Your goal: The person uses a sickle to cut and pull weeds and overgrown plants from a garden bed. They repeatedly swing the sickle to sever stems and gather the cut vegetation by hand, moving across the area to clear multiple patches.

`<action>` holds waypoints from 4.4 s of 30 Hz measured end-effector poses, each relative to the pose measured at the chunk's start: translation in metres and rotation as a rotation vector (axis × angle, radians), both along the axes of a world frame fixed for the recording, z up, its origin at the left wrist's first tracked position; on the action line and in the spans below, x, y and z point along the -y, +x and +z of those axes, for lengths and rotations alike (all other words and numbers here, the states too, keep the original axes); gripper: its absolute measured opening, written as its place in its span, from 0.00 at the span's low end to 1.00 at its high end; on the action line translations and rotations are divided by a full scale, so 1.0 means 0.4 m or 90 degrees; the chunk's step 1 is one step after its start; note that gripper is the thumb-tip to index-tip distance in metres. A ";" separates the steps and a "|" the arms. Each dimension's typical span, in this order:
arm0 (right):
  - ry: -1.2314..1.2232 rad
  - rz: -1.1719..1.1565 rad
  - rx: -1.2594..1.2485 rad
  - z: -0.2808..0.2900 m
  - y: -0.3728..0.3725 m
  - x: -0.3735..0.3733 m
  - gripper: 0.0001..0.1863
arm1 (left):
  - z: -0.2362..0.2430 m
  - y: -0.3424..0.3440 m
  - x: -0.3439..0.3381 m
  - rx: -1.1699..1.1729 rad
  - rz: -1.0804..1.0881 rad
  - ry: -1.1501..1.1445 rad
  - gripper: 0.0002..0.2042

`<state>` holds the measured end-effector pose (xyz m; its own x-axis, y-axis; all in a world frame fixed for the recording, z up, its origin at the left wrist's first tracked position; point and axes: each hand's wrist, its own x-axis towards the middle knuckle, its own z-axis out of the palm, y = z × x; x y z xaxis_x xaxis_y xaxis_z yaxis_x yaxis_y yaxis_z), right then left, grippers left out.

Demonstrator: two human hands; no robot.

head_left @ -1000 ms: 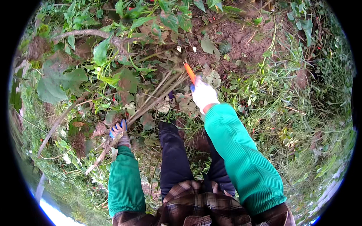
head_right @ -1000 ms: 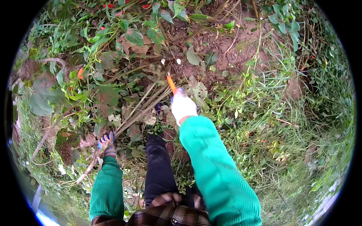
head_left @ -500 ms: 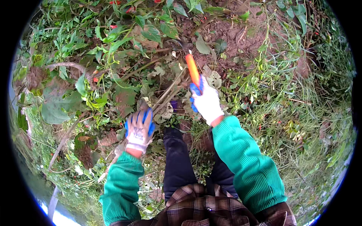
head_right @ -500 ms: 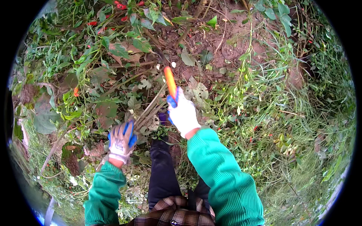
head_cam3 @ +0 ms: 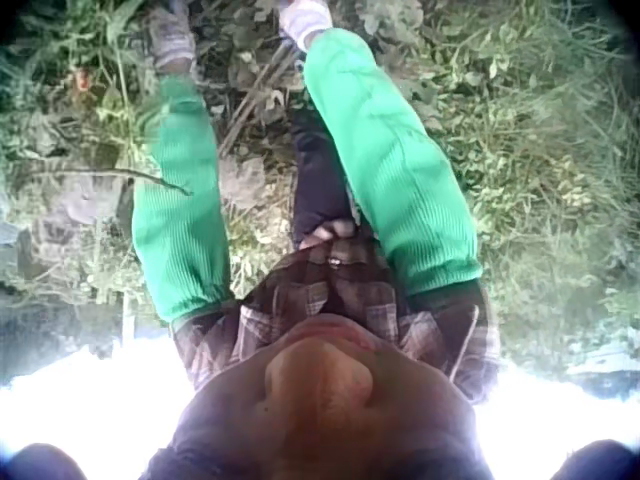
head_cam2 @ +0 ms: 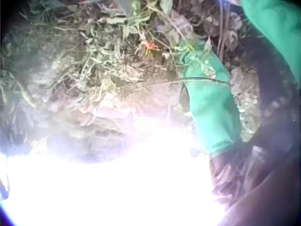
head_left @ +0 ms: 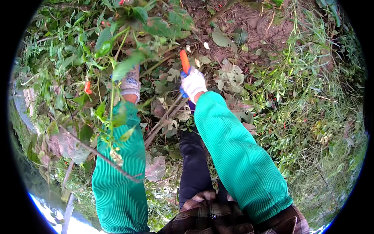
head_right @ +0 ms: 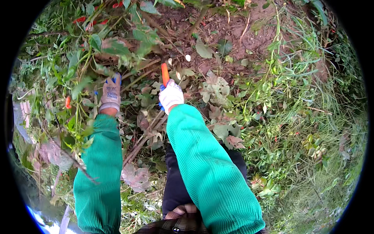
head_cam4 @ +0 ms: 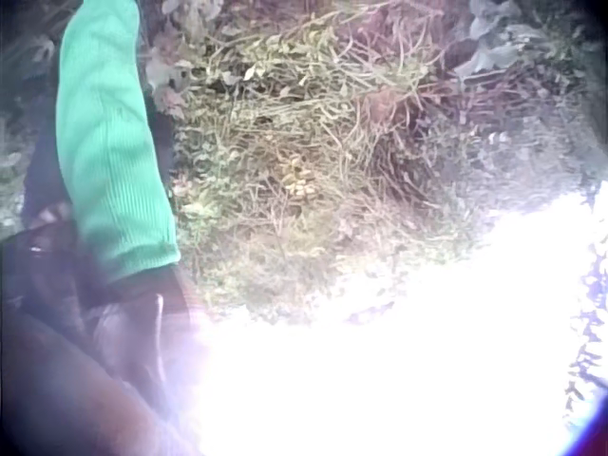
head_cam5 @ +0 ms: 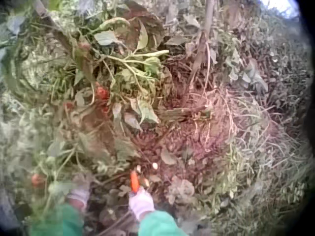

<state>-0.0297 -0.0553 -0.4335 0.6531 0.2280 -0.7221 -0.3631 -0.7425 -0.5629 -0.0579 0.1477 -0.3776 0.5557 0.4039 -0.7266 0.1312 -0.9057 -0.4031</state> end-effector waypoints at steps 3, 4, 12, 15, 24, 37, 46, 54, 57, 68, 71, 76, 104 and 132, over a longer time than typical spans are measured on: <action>-0.029 0.100 0.154 0.080 -0.081 0.127 0.22 | -0.068 -0.089 -0.016 0.039 0.143 -0.146 0.18; -0.011 0.106 0.189 0.082 -0.158 0.165 0.27 | -0.088 -0.159 -0.001 0.045 0.169 -0.143 0.20; -0.165 0.174 0.030 -0.067 0.016 0.026 0.17 | -0.209 -0.210 0.061 0.143 0.172 -0.122 0.14; 0.031 0.024 -0.125 0.011 -0.069 0.022 0.15 | -0.198 -0.294 -0.079 0.147 0.161 -0.046 0.11; -0.133 0.204 -0.021 -0.019 0.004 -0.011 0.17 | -0.354 -0.367 0.025 0.121 0.214 -0.113 0.21; -0.009 -0.114 -0.251 0.417 -0.309 0.419 0.30 | -0.181 -0.401 0.059 0.175 0.064 -0.227 0.30; 0.132 -0.275 -0.003 0.307 -0.120 0.355 0.34 | 0.048 -0.141 0.175 0.344 -0.076 -0.212 0.37; 0.190 -0.313 -0.117 0.327 -0.091 0.351 0.36 | 0.544 0.284 0.293 0.733 -0.382 -0.359 0.19; 0.098 -0.138 -0.008 0.277 -0.067 0.356 0.40 | 0.637 0.385 0.235 0.664 -0.524 -0.089 0.19; 0.256 -0.360 -0.223 0.191 0.174 0.110 0.22 | 0.543 0.314 -0.276 0.276 -0.209 0.262 0.31; 0.200 -0.385 -0.245 0.078 0.185 0.051 0.13 | 0.482 0.269 -0.302 0.268 -0.255 0.278 0.21; 0.208 -0.437 -0.235 -0.037 0.259 0.019 0.09 | 0.456 0.280 -0.339 0.053 -0.218 0.476 0.33; 0.775 -0.694 -0.549 0.047 -0.031 0.098 0.07 | 0.179 -0.458 -0.474 0.201 0.385 0.169 0.22; 0.413 -0.550 -0.314 0.132 0.212 0.224 0.08 | 0.534 0.714 0.217 0.741 -0.205 -0.786 0.24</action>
